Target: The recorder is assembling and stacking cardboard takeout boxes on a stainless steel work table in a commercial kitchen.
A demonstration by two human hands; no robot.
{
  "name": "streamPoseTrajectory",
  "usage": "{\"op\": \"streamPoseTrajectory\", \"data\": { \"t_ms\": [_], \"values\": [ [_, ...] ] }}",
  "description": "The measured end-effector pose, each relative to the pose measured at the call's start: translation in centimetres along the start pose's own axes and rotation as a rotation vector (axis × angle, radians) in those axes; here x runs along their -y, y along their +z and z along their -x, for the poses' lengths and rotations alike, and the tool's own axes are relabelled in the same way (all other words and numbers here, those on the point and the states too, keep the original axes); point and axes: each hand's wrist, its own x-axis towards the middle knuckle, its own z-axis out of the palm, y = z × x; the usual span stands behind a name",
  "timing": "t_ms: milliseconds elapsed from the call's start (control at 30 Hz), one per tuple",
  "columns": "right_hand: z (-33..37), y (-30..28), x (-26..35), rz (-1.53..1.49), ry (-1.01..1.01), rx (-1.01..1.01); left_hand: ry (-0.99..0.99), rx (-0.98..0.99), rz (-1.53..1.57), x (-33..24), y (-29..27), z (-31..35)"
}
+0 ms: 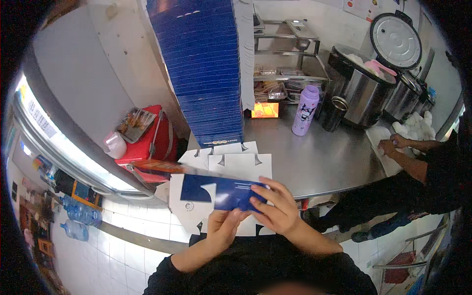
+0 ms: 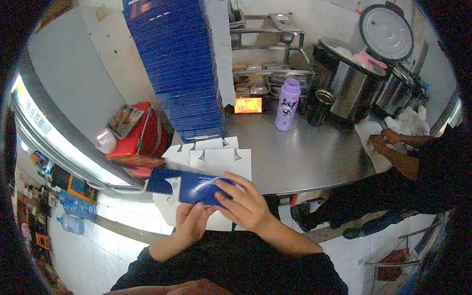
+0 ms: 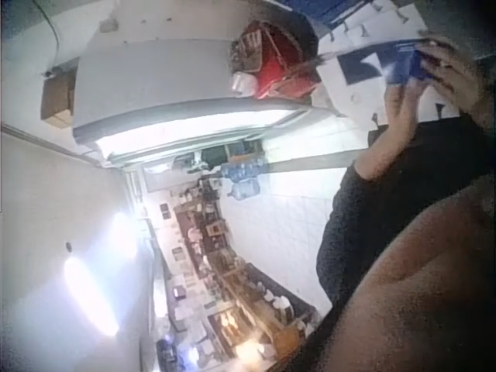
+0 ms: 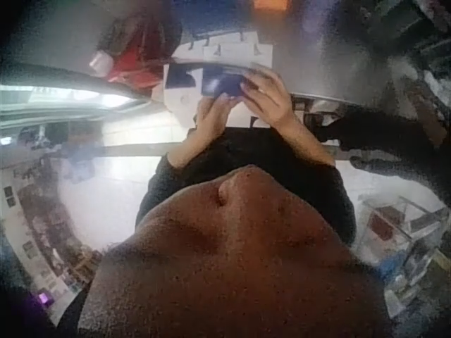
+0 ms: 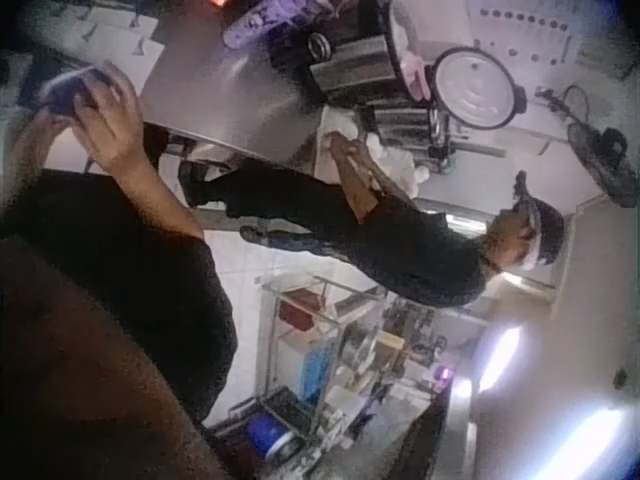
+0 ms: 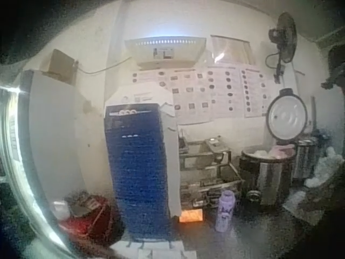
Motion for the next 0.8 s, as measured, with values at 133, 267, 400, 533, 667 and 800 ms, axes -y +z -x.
{"op": "streamPoseTrajectory", "data": {
  "t_ms": [133, 267, 400, 533, 667, 800],
  "values": [
    [-0.3, 0.6, -0.3, -0.267, 0.1, 0.039, -0.006, 0.079, -0.607, -2.1, -1.3, -0.8],
    [-1.4, 0.8, -1.7, -0.28, 0.111, -0.025, 0.073, 0.299, -1.194, -4.8, -2.3, -1.5],
    [-1.9, 1.5, -3.5, -0.124, 0.214, 0.007, -0.085, 0.146, -1.39, -5.2, -1.9, -1.7],
    [-1.4, 2.5, -4.1, -0.25, 0.414, -0.011, 0.045, -0.097, -1.184, -4.1, -1.5, -2.3],
    [-1.2, 3.5, -3.2, -0.192, 0.326, 0.045, 0.184, 0.082, -1.385, -4.2, -1.8, -2.6],
    [-1.5, 3.4, -3.0, -0.145, 0.358, -0.107, 0.12, 0.091, -1.434, -4.1, -1.9, -2.3]
  ]
}}
